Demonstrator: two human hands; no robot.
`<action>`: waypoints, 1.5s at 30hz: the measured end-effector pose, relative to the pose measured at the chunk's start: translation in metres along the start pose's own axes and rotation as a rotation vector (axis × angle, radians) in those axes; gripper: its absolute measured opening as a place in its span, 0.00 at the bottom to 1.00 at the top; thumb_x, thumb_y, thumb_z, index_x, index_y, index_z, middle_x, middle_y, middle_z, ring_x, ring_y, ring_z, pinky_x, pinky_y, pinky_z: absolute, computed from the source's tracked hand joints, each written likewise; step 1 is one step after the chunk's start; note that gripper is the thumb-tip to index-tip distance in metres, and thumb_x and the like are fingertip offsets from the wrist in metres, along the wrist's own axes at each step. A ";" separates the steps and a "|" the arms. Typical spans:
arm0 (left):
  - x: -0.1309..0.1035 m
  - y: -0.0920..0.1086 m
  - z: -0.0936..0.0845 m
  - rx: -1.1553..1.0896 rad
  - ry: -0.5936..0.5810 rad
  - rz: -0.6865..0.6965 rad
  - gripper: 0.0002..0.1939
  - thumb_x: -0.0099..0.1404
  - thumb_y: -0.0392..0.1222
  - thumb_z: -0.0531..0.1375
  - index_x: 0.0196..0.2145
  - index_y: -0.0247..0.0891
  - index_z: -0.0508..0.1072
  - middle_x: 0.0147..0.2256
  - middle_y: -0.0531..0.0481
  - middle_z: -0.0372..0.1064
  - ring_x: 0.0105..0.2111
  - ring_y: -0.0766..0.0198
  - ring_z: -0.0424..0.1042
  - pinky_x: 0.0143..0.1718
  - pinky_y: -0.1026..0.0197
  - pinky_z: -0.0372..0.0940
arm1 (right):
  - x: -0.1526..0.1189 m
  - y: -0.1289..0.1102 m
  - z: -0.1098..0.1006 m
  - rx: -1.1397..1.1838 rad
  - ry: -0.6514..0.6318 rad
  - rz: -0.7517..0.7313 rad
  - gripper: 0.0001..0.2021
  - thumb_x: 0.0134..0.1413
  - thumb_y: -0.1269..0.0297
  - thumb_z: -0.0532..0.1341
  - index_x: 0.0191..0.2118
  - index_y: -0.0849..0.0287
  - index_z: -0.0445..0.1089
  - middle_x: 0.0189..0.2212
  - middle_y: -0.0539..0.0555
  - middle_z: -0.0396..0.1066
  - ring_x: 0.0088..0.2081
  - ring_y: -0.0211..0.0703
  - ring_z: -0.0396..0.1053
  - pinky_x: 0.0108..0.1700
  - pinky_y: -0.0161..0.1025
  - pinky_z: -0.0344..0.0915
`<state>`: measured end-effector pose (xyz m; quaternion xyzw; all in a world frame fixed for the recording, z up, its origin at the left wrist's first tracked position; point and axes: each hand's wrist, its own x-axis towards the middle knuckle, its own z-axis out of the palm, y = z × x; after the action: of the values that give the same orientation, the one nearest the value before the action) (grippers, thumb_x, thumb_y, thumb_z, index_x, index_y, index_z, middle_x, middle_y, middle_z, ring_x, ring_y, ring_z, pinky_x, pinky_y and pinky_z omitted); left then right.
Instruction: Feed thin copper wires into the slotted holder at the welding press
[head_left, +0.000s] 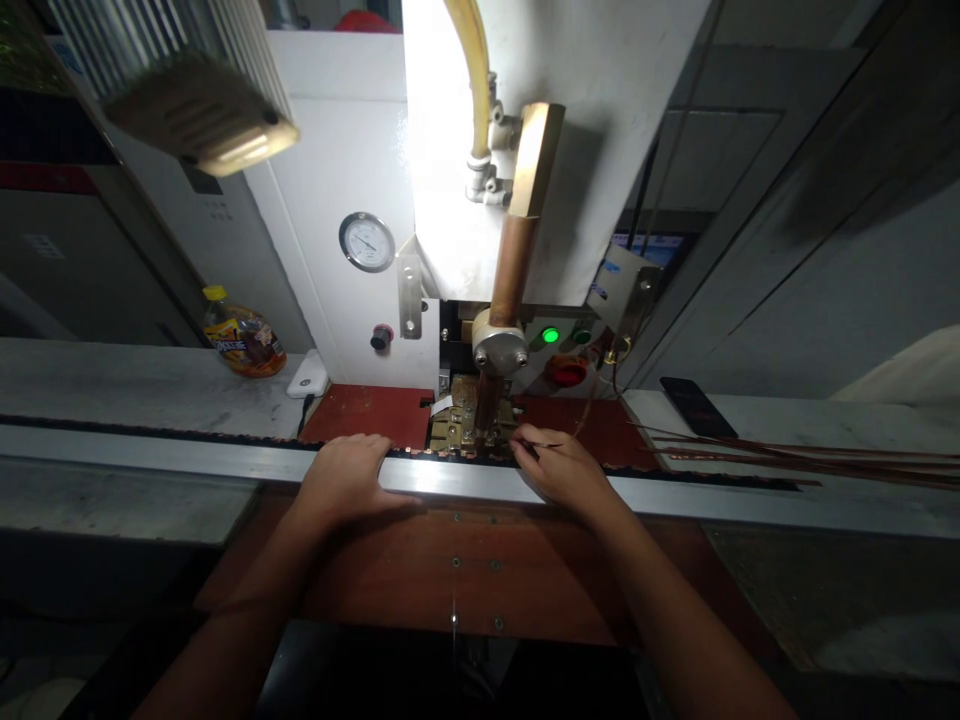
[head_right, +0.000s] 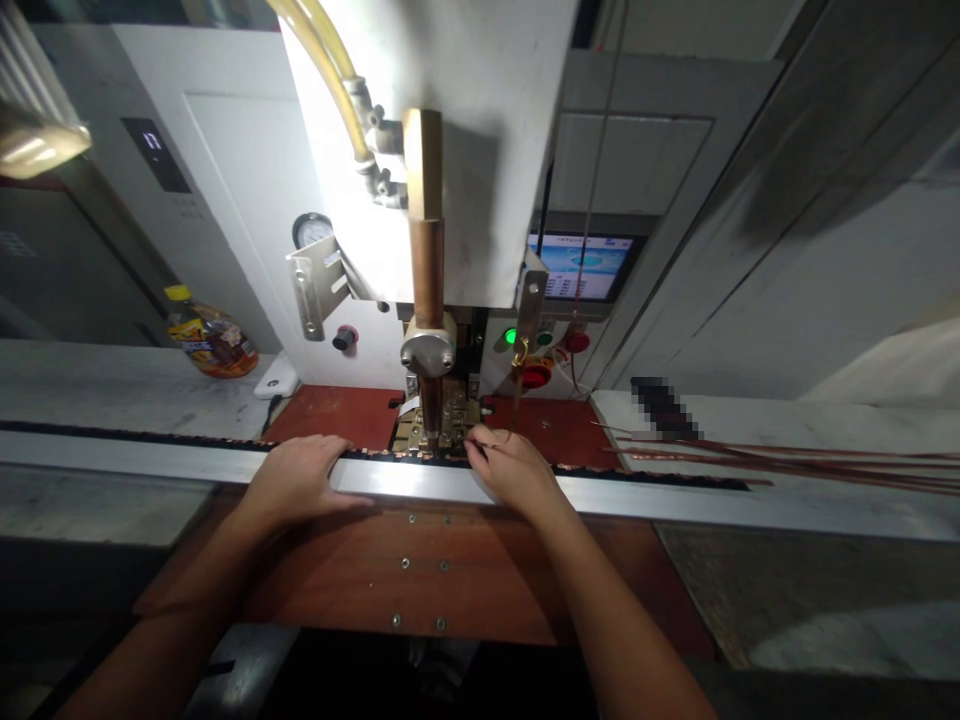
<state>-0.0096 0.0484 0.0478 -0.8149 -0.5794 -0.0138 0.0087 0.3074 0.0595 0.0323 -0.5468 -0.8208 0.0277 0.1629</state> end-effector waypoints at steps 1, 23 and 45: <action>0.000 0.000 0.000 -0.004 0.000 0.001 0.38 0.51 0.78 0.61 0.41 0.40 0.76 0.43 0.39 0.78 0.44 0.41 0.76 0.44 0.49 0.66 | 0.000 0.000 0.000 -0.002 -0.002 -0.001 0.12 0.68 0.62 0.52 0.40 0.54 0.73 0.35 0.55 0.79 0.39 0.46 0.76 0.43 0.36 0.64; 0.001 -0.001 0.003 0.016 0.002 0.005 0.41 0.50 0.81 0.59 0.40 0.39 0.75 0.42 0.40 0.78 0.43 0.42 0.76 0.43 0.49 0.66 | 0.000 0.000 0.003 -0.019 0.000 0.002 0.12 0.68 0.62 0.53 0.40 0.54 0.74 0.34 0.55 0.79 0.38 0.46 0.76 0.41 0.37 0.63; 0.001 -0.001 0.005 -0.023 0.028 -0.008 0.38 0.49 0.77 0.62 0.40 0.39 0.77 0.42 0.39 0.78 0.43 0.40 0.76 0.44 0.47 0.66 | 0.000 -0.001 0.001 -0.013 -0.006 0.011 0.12 0.68 0.61 0.53 0.40 0.54 0.74 0.33 0.54 0.79 0.36 0.46 0.77 0.38 0.36 0.63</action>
<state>-0.0099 0.0498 0.0430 -0.8124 -0.5822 -0.0320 0.0074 0.3064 0.0594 0.0315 -0.5521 -0.8185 0.0249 0.1568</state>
